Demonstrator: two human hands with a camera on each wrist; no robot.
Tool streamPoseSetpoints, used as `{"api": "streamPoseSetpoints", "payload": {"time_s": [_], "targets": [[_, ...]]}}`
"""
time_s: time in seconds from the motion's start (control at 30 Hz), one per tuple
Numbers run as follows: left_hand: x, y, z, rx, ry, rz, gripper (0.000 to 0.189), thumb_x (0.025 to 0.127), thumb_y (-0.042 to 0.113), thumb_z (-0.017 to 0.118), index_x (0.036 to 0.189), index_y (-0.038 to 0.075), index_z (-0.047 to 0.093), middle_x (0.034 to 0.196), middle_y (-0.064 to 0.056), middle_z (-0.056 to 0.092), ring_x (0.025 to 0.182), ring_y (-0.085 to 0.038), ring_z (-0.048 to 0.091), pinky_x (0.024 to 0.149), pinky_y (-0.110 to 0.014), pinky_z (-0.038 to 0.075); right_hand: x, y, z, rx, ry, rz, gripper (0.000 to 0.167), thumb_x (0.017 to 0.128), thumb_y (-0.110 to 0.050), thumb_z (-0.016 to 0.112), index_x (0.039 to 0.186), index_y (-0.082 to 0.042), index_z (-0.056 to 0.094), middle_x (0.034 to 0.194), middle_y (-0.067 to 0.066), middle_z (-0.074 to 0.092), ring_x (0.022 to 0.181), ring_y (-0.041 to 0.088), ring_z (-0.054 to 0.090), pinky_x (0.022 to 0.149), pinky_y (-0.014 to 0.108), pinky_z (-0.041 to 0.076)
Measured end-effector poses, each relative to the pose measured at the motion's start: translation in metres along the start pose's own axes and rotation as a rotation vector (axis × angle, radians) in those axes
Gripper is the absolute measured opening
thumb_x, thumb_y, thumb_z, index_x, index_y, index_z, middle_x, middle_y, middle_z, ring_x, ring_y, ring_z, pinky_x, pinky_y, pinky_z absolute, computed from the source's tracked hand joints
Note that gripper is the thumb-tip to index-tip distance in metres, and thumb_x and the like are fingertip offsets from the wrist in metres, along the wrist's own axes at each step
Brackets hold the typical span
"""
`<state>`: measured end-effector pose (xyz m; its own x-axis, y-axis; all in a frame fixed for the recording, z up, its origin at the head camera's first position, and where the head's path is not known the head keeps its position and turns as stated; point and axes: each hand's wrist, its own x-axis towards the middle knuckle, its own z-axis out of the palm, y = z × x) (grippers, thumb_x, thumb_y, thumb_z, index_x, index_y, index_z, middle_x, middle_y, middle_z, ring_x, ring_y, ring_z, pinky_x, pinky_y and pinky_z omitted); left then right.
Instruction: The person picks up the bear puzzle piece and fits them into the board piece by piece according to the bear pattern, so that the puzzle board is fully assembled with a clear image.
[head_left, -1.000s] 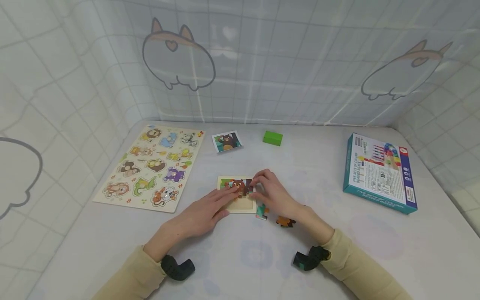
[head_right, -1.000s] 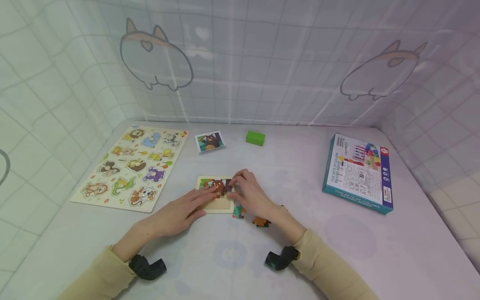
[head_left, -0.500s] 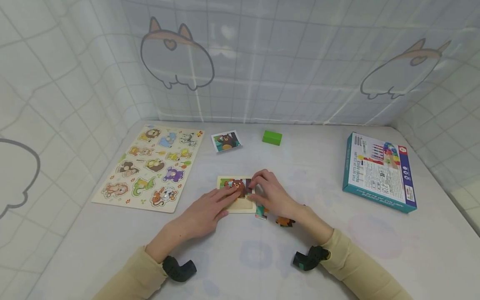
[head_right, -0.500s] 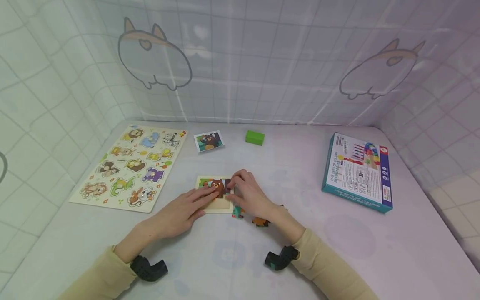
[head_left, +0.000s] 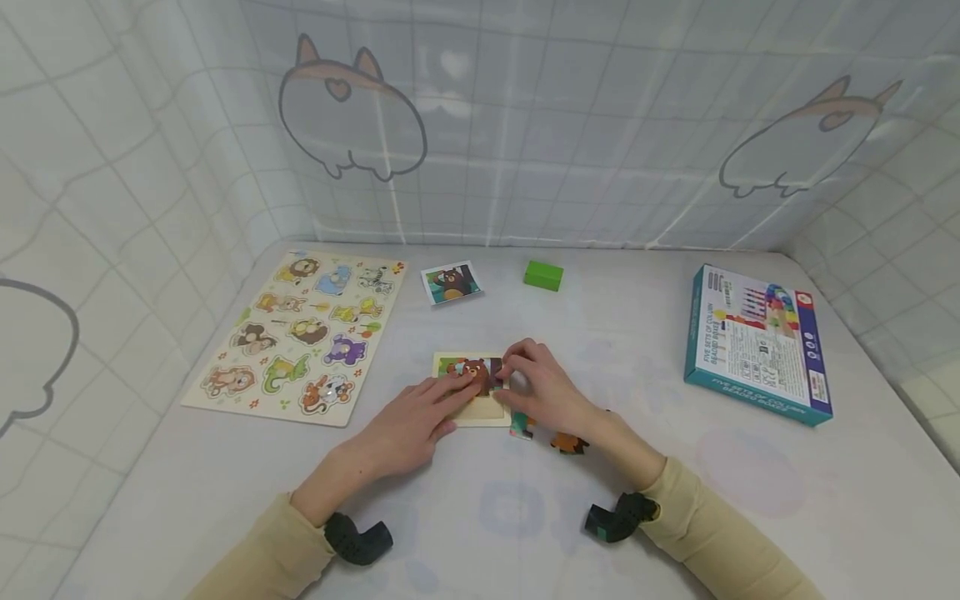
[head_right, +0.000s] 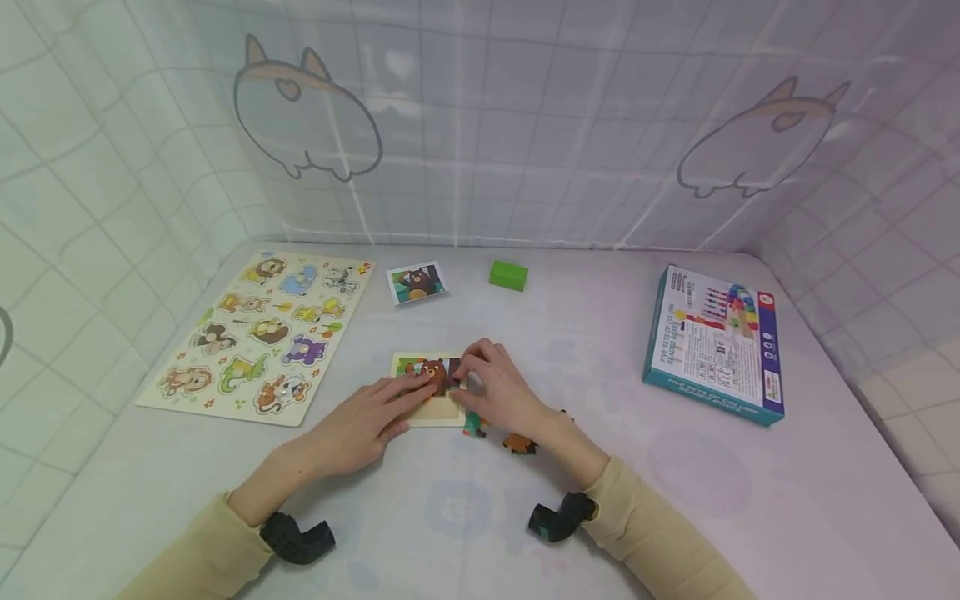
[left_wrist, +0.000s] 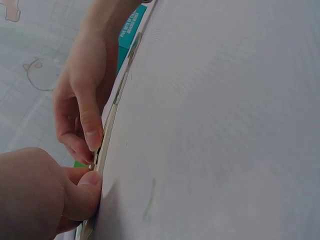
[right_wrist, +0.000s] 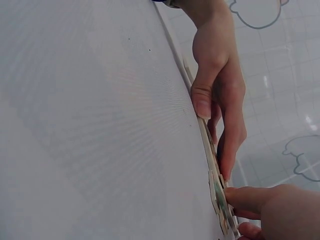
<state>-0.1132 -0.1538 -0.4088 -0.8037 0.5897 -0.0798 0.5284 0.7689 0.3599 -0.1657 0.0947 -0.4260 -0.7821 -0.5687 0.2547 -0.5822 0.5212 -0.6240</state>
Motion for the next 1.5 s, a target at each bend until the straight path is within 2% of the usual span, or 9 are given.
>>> {"api": "streamPoseSetpoints", "payload": {"time_s": [0.23,0.43,0.5,0.67,1.13,1.33,1.5], "targets": [[0.0,0.002,0.001,0.035,0.022,0.017,0.058,0.102,0.02,0.056,0.156,0.017,0.036,0.161,-0.002,0.033,0.147,-0.03,0.034,0.115,-0.053,0.038,0.001,0.0,-0.001,0.005,-0.006,0.022,0.011,0.087,-0.016,0.078,0.089,-0.012,0.069,0.118,0.006,0.055,0.108,0.023,0.047,0.091,0.04,0.048],[0.001,0.005,0.003,0.096,0.049,0.088,0.057,0.101,0.012,0.055,0.154,0.007,0.037,0.162,-0.006,0.033,0.151,-0.029,0.027,0.124,-0.052,0.021,0.001,-0.001,-0.002,0.035,-0.006,0.059,0.009,0.087,-0.016,0.078,0.09,-0.011,0.071,0.117,0.006,0.055,0.109,0.023,0.048,0.093,0.042,0.048],[0.001,0.006,0.003,0.077,0.048,0.087,0.057,0.1,0.01,0.055,0.155,0.007,0.036,0.162,-0.006,0.033,0.151,-0.027,0.027,0.125,-0.048,0.021,0.001,-0.002,-0.002,0.042,-0.006,0.068,0.009,0.087,-0.016,0.078,0.09,-0.011,0.071,0.117,0.007,0.055,0.109,0.024,0.048,0.094,0.042,0.048],[0.0,0.006,0.003,0.021,0.031,0.075,0.057,0.101,0.008,0.054,0.156,0.013,0.036,0.164,-0.003,0.029,0.151,-0.025,0.027,0.121,-0.045,0.03,0.0,-0.003,-0.003,0.058,-0.009,0.082,0.008,0.087,-0.015,0.077,0.09,-0.01,0.071,0.118,0.008,0.056,0.11,0.024,0.048,0.095,0.043,0.048],[0.003,0.006,0.003,0.077,0.018,0.116,0.056,0.103,0.01,0.049,0.157,0.014,0.034,0.163,0.0,0.031,0.153,-0.025,0.023,0.124,-0.045,0.025,0.0,0.0,-0.003,0.056,-0.002,0.077,0.008,0.087,-0.015,0.077,0.092,-0.01,0.073,0.119,0.006,0.056,0.111,0.024,0.049,0.095,0.044,0.048],[0.003,0.006,0.001,0.075,0.005,0.103,0.058,0.101,0.009,0.051,0.157,0.015,0.035,0.163,0.001,0.032,0.152,-0.024,0.024,0.124,-0.045,0.025,-0.001,-0.002,-0.005,0.017,-0.029,0.058,0.018,0.088,-0.017,0.077,0.103,-0.009,0.072,0.119,0.006,0.056,0.111,0.024,0.05,0.094,0.041,0.049],[0.003,0.005,0.001,0.068,-0.004,0.099,0.059,0.1,0.008,0.053,0.156,0.015,0.035,0.163,0.001,0.032,0.152,-0.025,0.024,0.124,-0.046,0.025,-0.008,-0.005,-0.018,0.02,-0.059,0.093,0.029,0.091,-0.021,0.075,0.117,-0.008,0.069,0.119,0.003,0.059,0.115,0.022,0.054,0.101,0.043,0.049]]}}
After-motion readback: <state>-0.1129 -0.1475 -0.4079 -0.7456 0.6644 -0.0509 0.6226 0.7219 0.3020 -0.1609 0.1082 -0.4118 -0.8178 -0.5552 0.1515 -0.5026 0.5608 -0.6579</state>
